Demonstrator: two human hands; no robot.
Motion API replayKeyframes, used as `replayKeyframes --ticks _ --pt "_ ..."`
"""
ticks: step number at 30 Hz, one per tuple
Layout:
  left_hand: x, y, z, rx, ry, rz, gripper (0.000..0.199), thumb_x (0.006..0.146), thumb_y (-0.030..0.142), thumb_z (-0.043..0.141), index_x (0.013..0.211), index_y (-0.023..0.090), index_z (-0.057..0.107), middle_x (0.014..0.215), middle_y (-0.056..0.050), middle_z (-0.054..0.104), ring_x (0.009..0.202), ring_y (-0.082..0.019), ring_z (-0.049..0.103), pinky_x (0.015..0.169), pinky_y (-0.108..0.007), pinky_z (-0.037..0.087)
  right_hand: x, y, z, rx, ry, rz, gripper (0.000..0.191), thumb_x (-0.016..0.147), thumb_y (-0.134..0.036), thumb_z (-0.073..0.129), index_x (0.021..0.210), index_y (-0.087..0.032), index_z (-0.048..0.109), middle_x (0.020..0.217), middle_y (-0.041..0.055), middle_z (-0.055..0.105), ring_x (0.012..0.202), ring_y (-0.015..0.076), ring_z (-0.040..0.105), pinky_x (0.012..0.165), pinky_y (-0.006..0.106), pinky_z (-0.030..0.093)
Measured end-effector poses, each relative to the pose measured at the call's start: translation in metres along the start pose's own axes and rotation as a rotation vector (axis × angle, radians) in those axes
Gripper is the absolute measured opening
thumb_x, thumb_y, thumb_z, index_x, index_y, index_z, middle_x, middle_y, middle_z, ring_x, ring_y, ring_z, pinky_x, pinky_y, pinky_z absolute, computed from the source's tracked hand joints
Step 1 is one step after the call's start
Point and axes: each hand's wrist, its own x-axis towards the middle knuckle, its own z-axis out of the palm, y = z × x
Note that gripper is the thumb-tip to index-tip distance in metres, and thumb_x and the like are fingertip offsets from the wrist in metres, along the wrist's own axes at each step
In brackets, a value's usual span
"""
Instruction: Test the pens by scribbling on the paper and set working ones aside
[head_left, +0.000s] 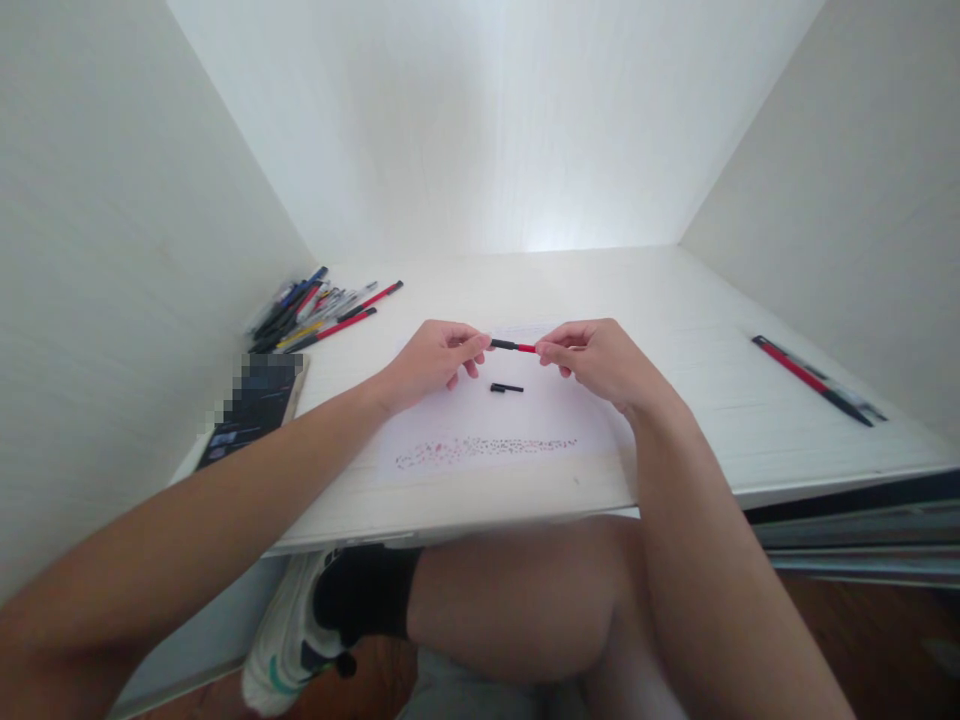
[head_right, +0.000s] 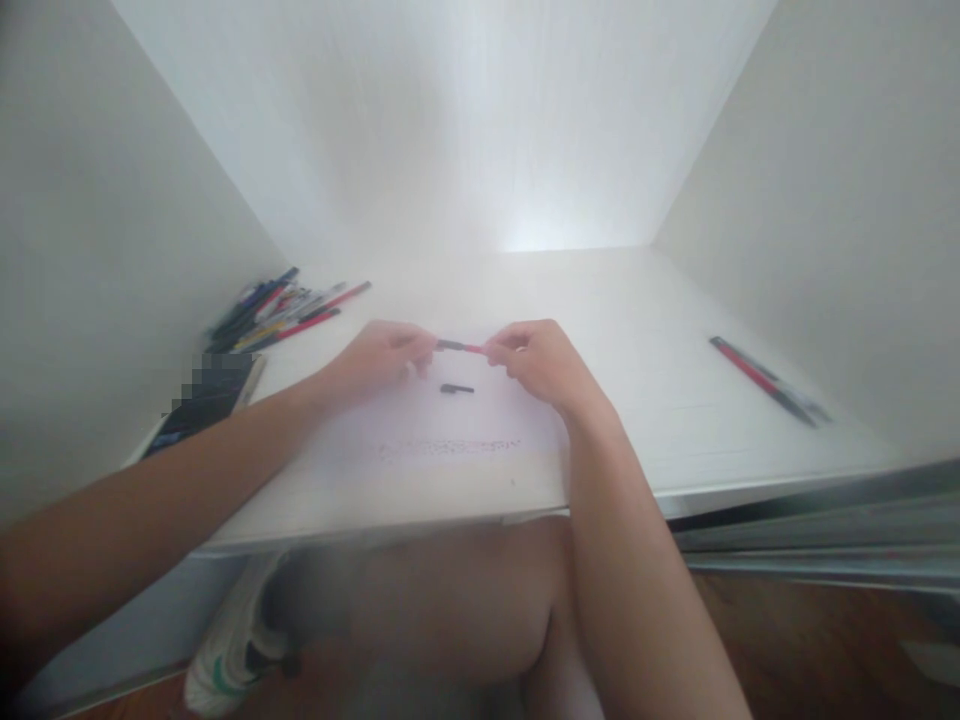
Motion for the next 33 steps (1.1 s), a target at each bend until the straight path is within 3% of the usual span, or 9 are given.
replayKeyframes --ticks 7,11,16,21,24,30,33 --pt "0.005 -0.012 -0.001 -0.152 0.024 -0.142 0.032 0.096 0.043 0.064 0.080 0.016 0.073 0.075 -0.009 0.069 0.064 -0.016 0.062 0.048 -0.026 0.038 0.002 0.010 0.001 0.050 0.052 -0.013 0.013 0.079 -0.031 0.083 0.083 -0.020 0.077 0.086 0.0076 0.078 0.079 0.0210 0.068 0.069 0.034 0.050" --pt "0.006 -0.015 -0.001 -0.252 0.038 -0.155 0.020 0.090 0.036 0.071 0.084 0.016 0.072 0.091 -0.011 0.073 0.074 -0.018 0.067 0.051 -0.026 0.042 0.002 0.009 -0.001 0.014 0.055 -0.003 0.012 0.080 -0.030 0.082 0.083 -0.020 0.077 0.086 0.0074 0.078 0.079 0.0204 0.067 0.073 0.035 0.051" --pt "0.009 -0.016 -0.005 -0.537 0.097 -0.184 0.006 0.091 0.022 0.068 0.088 0.017 0.067 0.107 -0.012 0.075 0.089 -0.019 0.071 0.063 -0.026 0.051 0.002 0.010 -0.006 -0.026 0.069 0.013 0.012 0.081 -0.031 0.080 0.084 -0.019 0.077 0.084 0.0079 0.077 0.077 0.0201 0.066 0.070 0.034 0.050" --pt "0.014 -0.016 -0.007 -0.674 0.190 -0.214 0.013 0.100 0.017 0.056 0.089 0.017 0.064 0.118 -0.013 0.074 0.097 -0.017 0.071 0.074 -0.025 0.056 0.001 0.011 -0.010 -0.107 0.065 0.036 0.005 0.083 -0.022 0.075 0.085 -0.018 0.078 0.088 0.0085 0.078 0.079 0.0200 0.067 0.070 0.033 0.050" --pt "0.014 -0.017 -0.006 -0.723 0.207 -0.203 0.013 0.099 0.014 0.055 0.088 0.018 0.061 0.115 -0.013 0.073 0.097 -0.017 0.070 0.084 -0.029 0.059 0.000 0.009 -0.011 -0.156 0.046 0.050 0.007 0.082 -0.015 0.073 0.085 -0.018 0.079 0.089 0.0089 0.079 0.080 0.0206 0.069 0.073 0.034 0.051" --pt "0.019 -0.023 -0.010 -0.625 0.313 -0.147 0.007 0.093 0.017 0.057 0.088 0.022 0.058 0.089 -0.006 0.068 0.083 -0.018 0.065 0.082 -0.035 0.059 -0.001 0.007 -0.013 -0.206 0.048 0.065 0.009 0.083 -0.014 0.073 0.086 -0.019 0.080 0.093 0.0105 0.080 0.083 0.0230 0.071 0.075 0.037 0.053" --pt "0.022 -0.027 -0.013 -0.331 0.332 -0.084 0.007 0.091 0.022 0.055 0.091 0.023 0.062 0.078 -0.003 0.062 0.073 -0.018 0.058 0.074 -0.034 0.054 -0.001 0.008 -0.016 -0.234 0.045 0.050 0.010 0.084 -0.015 0.073 0.088 -0.019 0.081 0.095 0.0108 0.080 0.086 0.0244 0.071 0.077 0.038 0.054"
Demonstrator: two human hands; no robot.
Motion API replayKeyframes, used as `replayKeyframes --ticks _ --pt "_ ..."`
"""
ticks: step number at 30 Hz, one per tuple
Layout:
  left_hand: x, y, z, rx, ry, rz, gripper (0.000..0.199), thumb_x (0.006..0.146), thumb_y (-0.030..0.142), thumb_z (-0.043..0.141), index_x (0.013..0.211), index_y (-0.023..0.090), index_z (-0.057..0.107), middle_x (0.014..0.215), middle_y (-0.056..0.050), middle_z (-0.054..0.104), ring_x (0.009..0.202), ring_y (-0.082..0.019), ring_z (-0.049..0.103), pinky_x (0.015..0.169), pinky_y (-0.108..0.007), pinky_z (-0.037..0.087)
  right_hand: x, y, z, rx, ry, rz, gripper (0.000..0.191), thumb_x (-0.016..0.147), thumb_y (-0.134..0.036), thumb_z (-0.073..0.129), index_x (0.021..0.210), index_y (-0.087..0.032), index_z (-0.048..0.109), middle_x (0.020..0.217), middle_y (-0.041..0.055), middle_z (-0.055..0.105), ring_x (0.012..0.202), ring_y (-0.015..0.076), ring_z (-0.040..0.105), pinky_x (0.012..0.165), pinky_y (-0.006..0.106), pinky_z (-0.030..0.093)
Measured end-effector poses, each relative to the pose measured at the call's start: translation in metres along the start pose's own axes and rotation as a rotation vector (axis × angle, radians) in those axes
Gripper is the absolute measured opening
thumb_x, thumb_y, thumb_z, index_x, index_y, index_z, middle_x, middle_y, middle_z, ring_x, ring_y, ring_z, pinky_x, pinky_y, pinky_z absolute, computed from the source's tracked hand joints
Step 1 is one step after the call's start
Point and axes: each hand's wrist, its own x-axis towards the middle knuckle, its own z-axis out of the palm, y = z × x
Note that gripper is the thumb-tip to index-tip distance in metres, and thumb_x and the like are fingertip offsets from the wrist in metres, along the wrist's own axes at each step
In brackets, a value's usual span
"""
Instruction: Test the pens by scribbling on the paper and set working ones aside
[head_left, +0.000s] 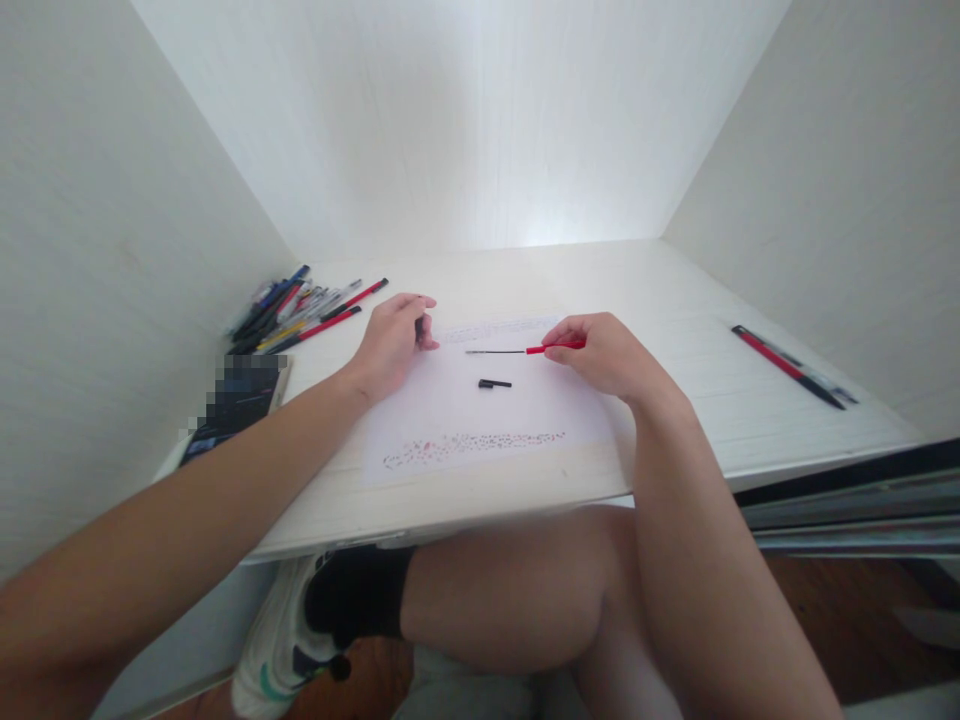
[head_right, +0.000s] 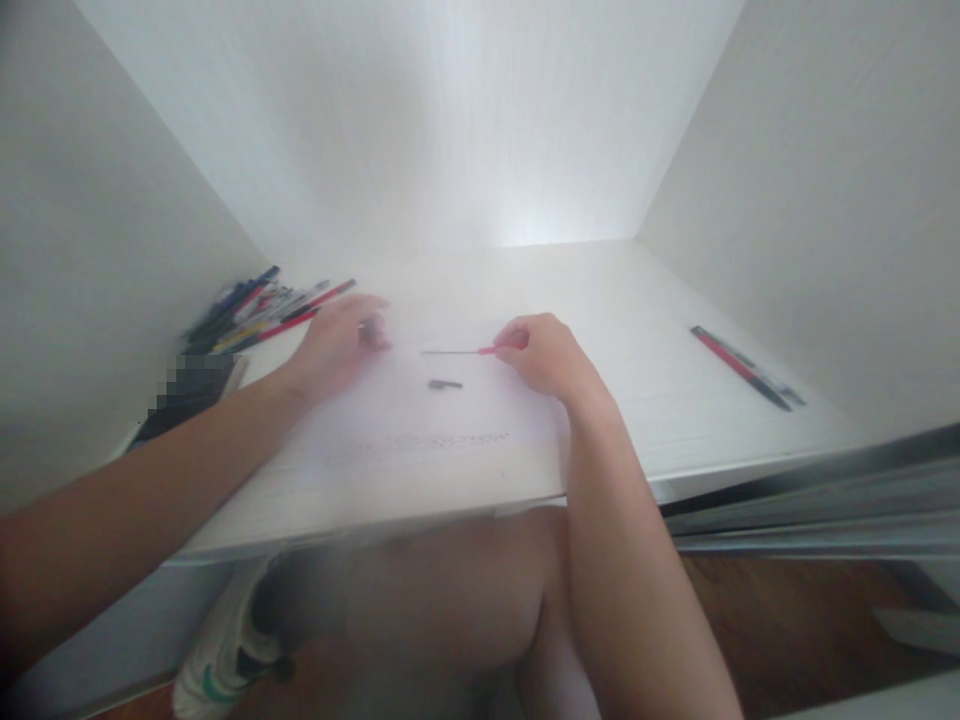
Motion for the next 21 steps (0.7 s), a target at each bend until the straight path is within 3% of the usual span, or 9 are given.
replayKeyframes --ticks 4,7,11,21 --pt "-0.004 -0.005 -0.001 0.597 -0.173 0.314 0.016 0.092 0.029 0.055 0.093 0.020 0.069 0.091 -0.006 0.072 0.086 -0.022 0.062 0.081 -0.034 0.049 -0.001 0.000 -0.002 -0.024 -0.008 -0.030 0.011 0.084 -0.015 0.074 0.087 -0.020 0.083 0.093 0.0100 0.081 0.086 0.0249 0.072 0.080 0.040 0.055" --pt "-0.011 -0.009 0.001 0.833 -0.313 0.434 0.024 0.094 0.035 0.057 0.106 0.021 0.073 0.096 -0.008 0.075 0.088 -0.023 0.065 0.082 -0.035 0.046 -0.002 -0.003 -0.001 -0.029 -0.021 -0.039 0.012 0.084 -0.014 0.074 0.087 -0.020 0.083 0.094 0.0090 0.081 0.086 0.0242 0.072 0.082 0.039 0.055" --pt "-0.013 -0.011 0.002 0.923 -0.405 0.480 0.025 0.096 0.035 0.054 0.099 0.022 0.075 0.094 -0.008 0.078 0.085 -0.023 0.067 0.078 -0.034 0.043 -0.003 -0.010 0.002 -0.003 -0.071 -0.055 0.013 0.084 -0.013 0.074 0.089 -0.021 0.083 0.097 0.0083 0.082 0.088 0.0236 0.073 0.086 0.040 0.056" --pt "-0.006 -0.013 -0.004 0.958 -0.437 0.526 0.023 0.096 0.031 0.054 0.091 0.023 0.074 0.093 -0.007 0.078 0.083 -0.023 0.066 0.075 -0.034 0.042 -0.002 0.006 -0.008 -0.044 -0.040 -0.080 0.014 0.083 -0.013 0.074 0.088 -0.022 0.084 0.093 0.0066 0.082 0.086 0.0239 0.073 0.081 0.038 0.054"
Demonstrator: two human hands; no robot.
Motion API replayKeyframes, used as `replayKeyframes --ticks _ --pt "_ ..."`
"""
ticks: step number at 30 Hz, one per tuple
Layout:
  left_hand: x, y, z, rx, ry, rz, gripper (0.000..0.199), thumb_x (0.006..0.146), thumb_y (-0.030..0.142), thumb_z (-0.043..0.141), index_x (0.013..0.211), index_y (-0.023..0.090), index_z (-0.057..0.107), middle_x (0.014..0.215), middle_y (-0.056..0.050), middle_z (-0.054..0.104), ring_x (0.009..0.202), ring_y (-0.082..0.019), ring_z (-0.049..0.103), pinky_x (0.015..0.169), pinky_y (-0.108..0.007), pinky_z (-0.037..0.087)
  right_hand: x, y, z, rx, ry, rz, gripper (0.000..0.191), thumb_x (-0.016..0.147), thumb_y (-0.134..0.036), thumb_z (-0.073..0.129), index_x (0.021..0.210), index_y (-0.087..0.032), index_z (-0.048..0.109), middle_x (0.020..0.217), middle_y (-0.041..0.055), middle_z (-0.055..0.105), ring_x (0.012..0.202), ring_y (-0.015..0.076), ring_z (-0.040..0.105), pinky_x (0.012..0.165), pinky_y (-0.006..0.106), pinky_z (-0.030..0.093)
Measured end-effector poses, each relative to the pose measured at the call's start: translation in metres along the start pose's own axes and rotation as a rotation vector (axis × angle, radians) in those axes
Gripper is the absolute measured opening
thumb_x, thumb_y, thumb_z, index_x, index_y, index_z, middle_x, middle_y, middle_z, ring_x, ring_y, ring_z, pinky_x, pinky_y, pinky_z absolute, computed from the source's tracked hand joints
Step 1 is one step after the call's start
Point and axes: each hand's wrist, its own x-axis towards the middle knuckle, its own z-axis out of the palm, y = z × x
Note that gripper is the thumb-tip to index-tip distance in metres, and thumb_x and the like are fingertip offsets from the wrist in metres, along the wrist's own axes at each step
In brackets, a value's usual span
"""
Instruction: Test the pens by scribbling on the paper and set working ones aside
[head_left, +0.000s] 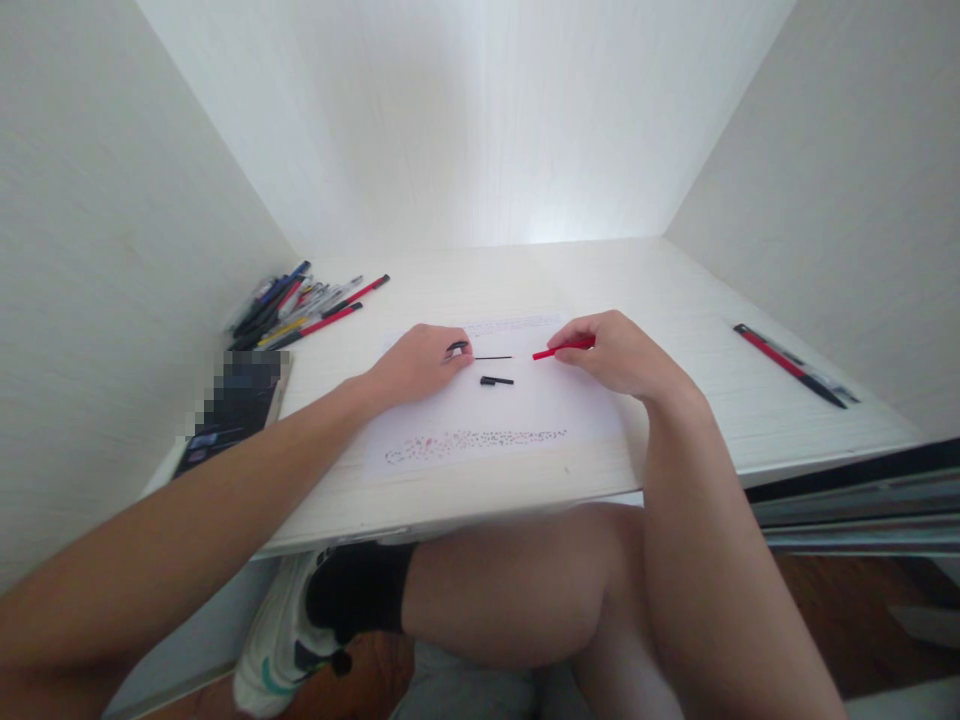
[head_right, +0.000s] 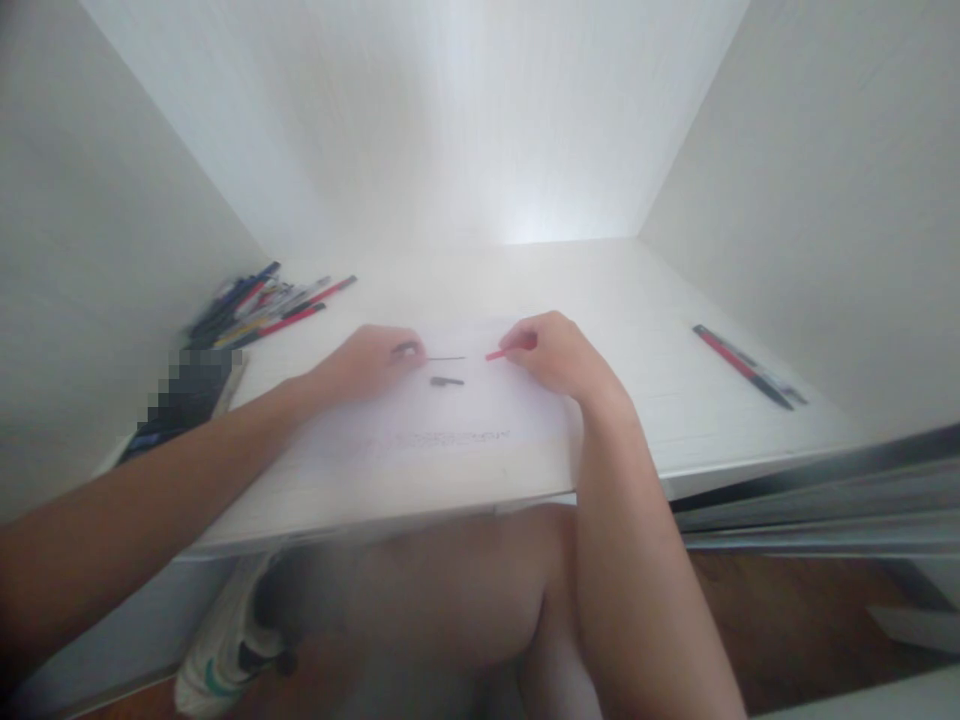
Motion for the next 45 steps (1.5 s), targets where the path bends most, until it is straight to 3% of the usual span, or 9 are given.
replayKeyframes --ticks 13,21,27,33,39,45 --pt "-0.001 0.002 0.002 0.096 0.018 -0.070 0.030 0.102 0.036 0.047 0.099 0.020 0.073 0.096 -0.011 0.077 0.087 -0.026 0.067 0.075 -0.034 0.044 -0.001 -0.012 0.006 0.054 -0.063 -0.034 0.011 0.085 -0.017 0.073 0.088 -0.022 0.082 0.097 0.0074 0.082 0.088 0.0231 0.073 0.085 0.039 0.056" --pt "-0.001 0.003 0.000 0.125 0.000 -0.088 0.029 0.102 0.035 0.046 0.101 0.019 0.071 0.098 -0.012 0.077 0.089 -0.027 0.067 0.077 -0.036 0.045 0.003 0.008 0.000 0.096 0.003 -0.014 0.009 0.085 -0.029 0.078 0.088 -0.020 0.080 0.090 0.0077 0.080 0.081 0.0220 0.071 0.074 0.036 0.054" --pt "-0.001 0.008 -0.002 0.154 -0.018 -0.101 0.030 0.103 0.034 0.045 0.103 0.018 0.070 0.100 -0.012 0.077 0.090 -0.027 0.068 0.078 -0.038 0.046 0.004 0.007 0.005 0.002 0.004 0.038 0.006 0.085 -0.019 0.074 0.087 -0.018 0.079 0.093 0.0097 0.081 0.084 0.0231 0.073 0.077 0.037 0.055" --pt "0.000 0.011 0.001 0.094 0.033 -0.054 0.029 0.102 0.035 0.045 0.101 0.019 0.070 0.097 -0.010 0.076 0.087 -0.025 0.067 0.078 -0.037 0.046 0.007 -0.001 0.021 -0.125 0.072 -0.038 0.011 0.087 -0.029 0.077 0.092 -0.019 0.080 0.095 0.0108 0.081 0.088 0.0256 0.073 0.086 0.042 0.055" --pt "-0.001 0.017 0.000 -0.006 0.082 0.006 0.030 0.101 0.038 0.048 0.101 0.019 0.071 0.095 -0.008 0.076 0.085 -0.022 0.067 0.080 -0.037 0.046 0.008 -0.010 0.025 0.075 0.065 -0.140 0.014 0.091 -0.030 0.071 0.089 -0.020 0.080 0.093 0.0082 0.080 0.089 0.0234 0.071 0.086 0.040 0.053" --pt "-0.004 0.027 -0.002 -0.068 0.166 0.043 0.027 0.101 0.037 0.051 0.099 0.019 0.071 0.095 -0.006 0.077 0.084 -0.021 0.067 0.080 -0.035 0.046 0.004 -0.014 0.023 0.366 0.038 -0.112 0.018 0.087 -0.037 0.077 0.089 -0.020 0.080 0.088 0.0064 0.078 0.083 0.0203 0.068 0.077 0.037 0.053"
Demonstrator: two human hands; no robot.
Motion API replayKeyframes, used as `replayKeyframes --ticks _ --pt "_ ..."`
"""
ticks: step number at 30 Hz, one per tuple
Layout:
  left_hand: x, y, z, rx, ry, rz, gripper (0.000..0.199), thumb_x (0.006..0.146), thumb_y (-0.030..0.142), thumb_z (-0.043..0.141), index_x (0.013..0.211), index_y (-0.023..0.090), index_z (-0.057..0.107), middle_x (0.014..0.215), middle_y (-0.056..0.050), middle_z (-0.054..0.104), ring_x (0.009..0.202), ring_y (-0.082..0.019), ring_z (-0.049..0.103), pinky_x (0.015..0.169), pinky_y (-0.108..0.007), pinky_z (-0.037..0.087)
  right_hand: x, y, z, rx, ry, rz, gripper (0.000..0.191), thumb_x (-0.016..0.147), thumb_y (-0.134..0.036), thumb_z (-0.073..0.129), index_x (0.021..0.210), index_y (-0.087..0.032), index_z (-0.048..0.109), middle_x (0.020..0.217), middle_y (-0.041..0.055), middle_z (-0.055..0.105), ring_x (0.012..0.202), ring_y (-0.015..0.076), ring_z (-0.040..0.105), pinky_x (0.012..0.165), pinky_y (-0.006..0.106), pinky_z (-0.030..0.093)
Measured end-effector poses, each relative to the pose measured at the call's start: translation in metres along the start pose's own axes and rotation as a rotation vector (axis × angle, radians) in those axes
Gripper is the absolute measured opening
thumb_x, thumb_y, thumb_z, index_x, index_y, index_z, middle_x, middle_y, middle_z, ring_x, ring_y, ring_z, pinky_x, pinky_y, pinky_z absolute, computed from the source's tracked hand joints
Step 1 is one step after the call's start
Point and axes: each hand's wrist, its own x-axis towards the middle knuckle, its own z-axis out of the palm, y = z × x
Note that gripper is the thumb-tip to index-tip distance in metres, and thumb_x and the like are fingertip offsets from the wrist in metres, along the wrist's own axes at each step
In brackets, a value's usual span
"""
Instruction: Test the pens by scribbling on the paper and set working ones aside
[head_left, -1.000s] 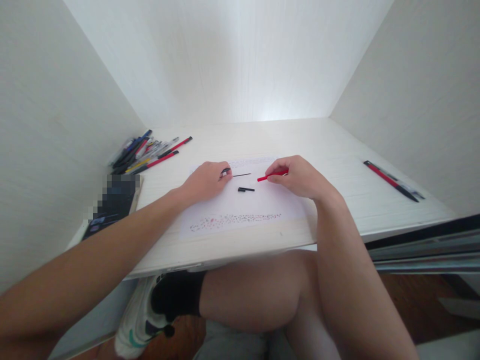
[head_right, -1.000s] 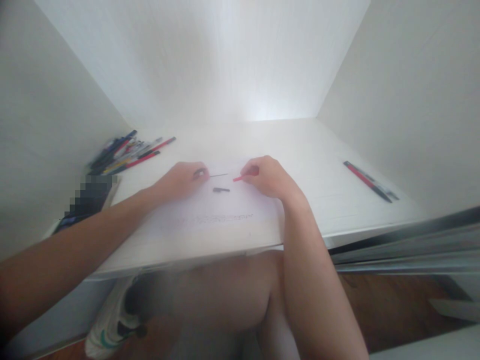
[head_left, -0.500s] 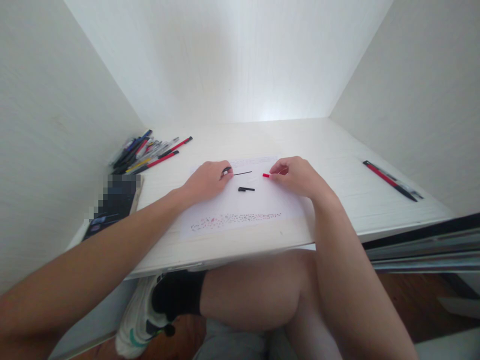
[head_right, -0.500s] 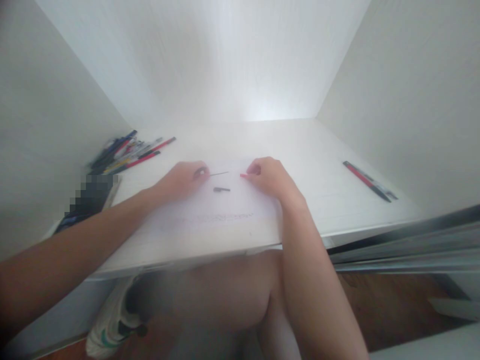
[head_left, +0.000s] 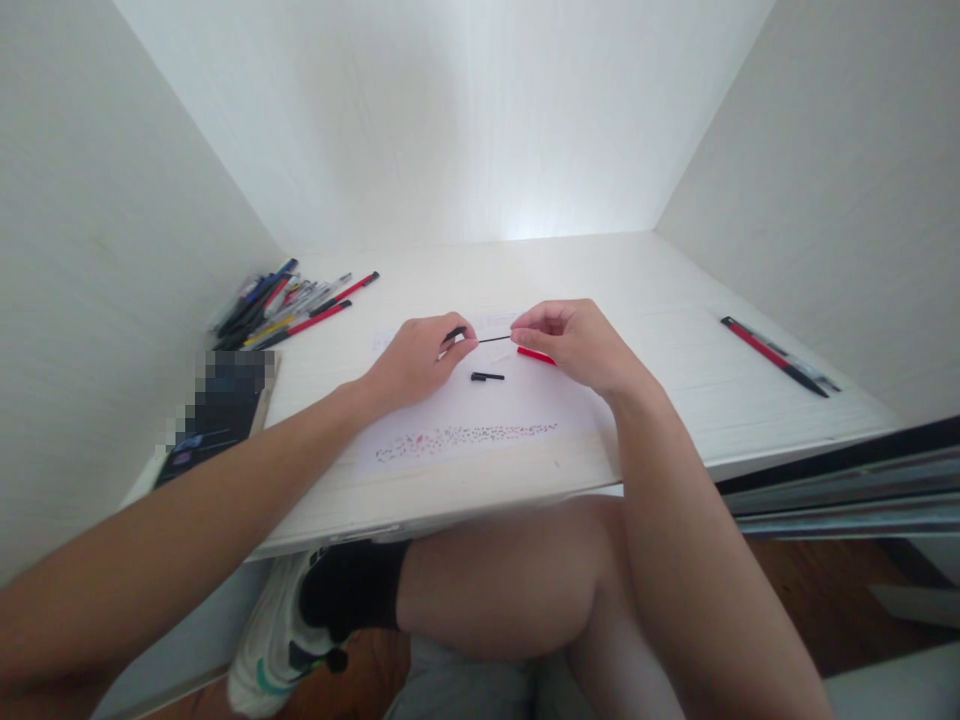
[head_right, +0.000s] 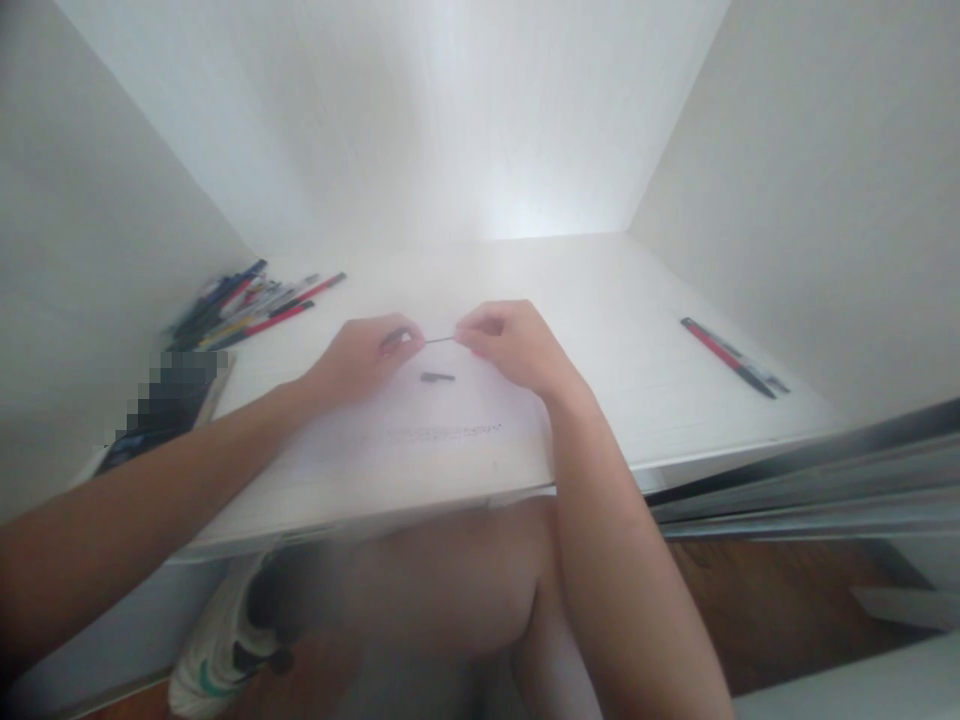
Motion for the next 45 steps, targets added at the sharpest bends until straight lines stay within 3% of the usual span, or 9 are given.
replayKeyframes --ticks 6,11,15,23,27,32,39,42,45 --pt "-0.002 0.007 0.001 -0.008 0.036 0.005 0.027 0.101 0.038 0.051 0.098 0.019 0.071 0.090 -0.004 0.076 0.075 -0.017 0.062 0.077 -0.034 0.046 0.000 -0.006 0.009 0.248 0.039 0.033 0.017 0.082 -0.037 0.081 0.090 -0.021 0.079 0.095 0.0057 0.078 0.089 0.0194 0.067 0.076 0.035 0.054" --pt "-0.003 0.007 0.000 -0.001 0.040 -0.016 0.029 0.101 0.037 0.049 0.104 0.019 0.071 0.094 -0.005 0.077 0.079 -0.019 0.065 0.077 -0.034 0.047 0.003 -0.007 0.010 0.236 0.191 -0.026 0.012 0.083 -0.033 0.078 0.085 -0.022 0.075 0.095 0.0039 0.077 0.086 0.0168 0.065 0.075 0.034 0.053" --pt "-0.002 0.003 0.001 0.015 0.014 -0.037 0.029 0.101 0.037 0.048 0.104 0.019 0.070 0.095 -0.006 0.077 0.082 -0.021 0.067 0.079 -0.035 0.047 0.004 -0.008 0.008 0.257 0.210 0.000 0.014 0.085 -0.033 0.077 0.084 -0.021 0.071 0.092 0.0044 0.076 0.079 0.0148 0.065 0.072 0.032 0.052" --pt "0.002 -0.010 -0.002 0.135 -0.074 -0.105 0.031 0.100 0.037 0.046 0.102 0.019 0.071 0.095 -0.009 0.077 0.085 -0.024 0.067 0.081 -0.038 0.049 0.006 -0.004 -0.002 0.331 0.405 0.093 0.024 0.092 -0.044 0.071 0.085 -0.022 0.064 0.092 0.0060 0.074 0.073 0.0137 0.066 0.068 0.030 0.052" --pt "0.002 -0.012 -0.002 0.182 -0.122 -0.073 0.030 0.099 0.037 0.047 0.099 0.020 0.071 0.091 -0.009 0.076 0.083 -0.024 0.067 0.079 -0.038 0.049 0.009 0.005 -0.008 0.255 0.377 0.166 0.027 0.095 -0.043 0.065 0.080 -0.021 0.065 0.080 0.0065 0.071 0.068 0.0151 0.063 0.066 0.031 0.052" --pt "0.001 -0.014 -0.001 0.194 -0.147 -0.058 0.027 0.099 0.034 0.047 0.102 0.020 0.071 0.099 -0.010 0.077 0.089 -0.025 0.068 0.084 -0.040 0.051 0.012 0.021 -0.009 -0.068 0.297 0.196 0.036 0.098 -0.041 0.057 0.071 -0.020 0.065 0.083 0.0116 0.075 0.078 0.0217 0.069 0.071 0.035 0.053" --pt "0.000 -0.023 0.001 0.238 -0.142 -0.033 0.029 0.100 0.029 0.046 0.109 0.018 0.071 0.111 -0.013 0.072 0.101 -0.026 0.066 0.094 -0.042 0.052 0.008 0.013 -0.004 -0.241 0.165 0.247 0.037 0.099 -0.038 0.055 0.070 -0.020 0.066 0.086 0.0147 0.078 0.078 0.0244 0.070 0.071 0.037 0.051" --pt "-0.001 -0.023 0.002 0.238 -0.139 -0.029 0.029 0.098 0.028 0.047 0.112 0.018 0.071 0.113 -0.012 0.070 0.103 -0.026 0.066 0.096 -0.042 0.052 0.008 0.013 -0.003 -0.205 0.185 0.219 0.039 0.101 -0.043 0.054 0.071 -0.020 0.065 0.085 0.0131 0.077 0.075 0.0221 0.070 0.069 0.036 0.051" --pt "-0.001 -0.022 0.001 0.232 -0.146 -0.040 0.031 0.098 0.028 0.046 0.114 0.018 0.071 0.111 -0.012 0.069 0.103 -0.027 0.066 0.095 -0.043 0.052 0.009 0.014 -0.005 -0.137 0.294 0.156 0.047 0.101 -0.056 0.053 0.069 -0.022 0.060 0.070 0.0081 0.068 0.067 0.0196 0.065 0.063 0.034 0.049"
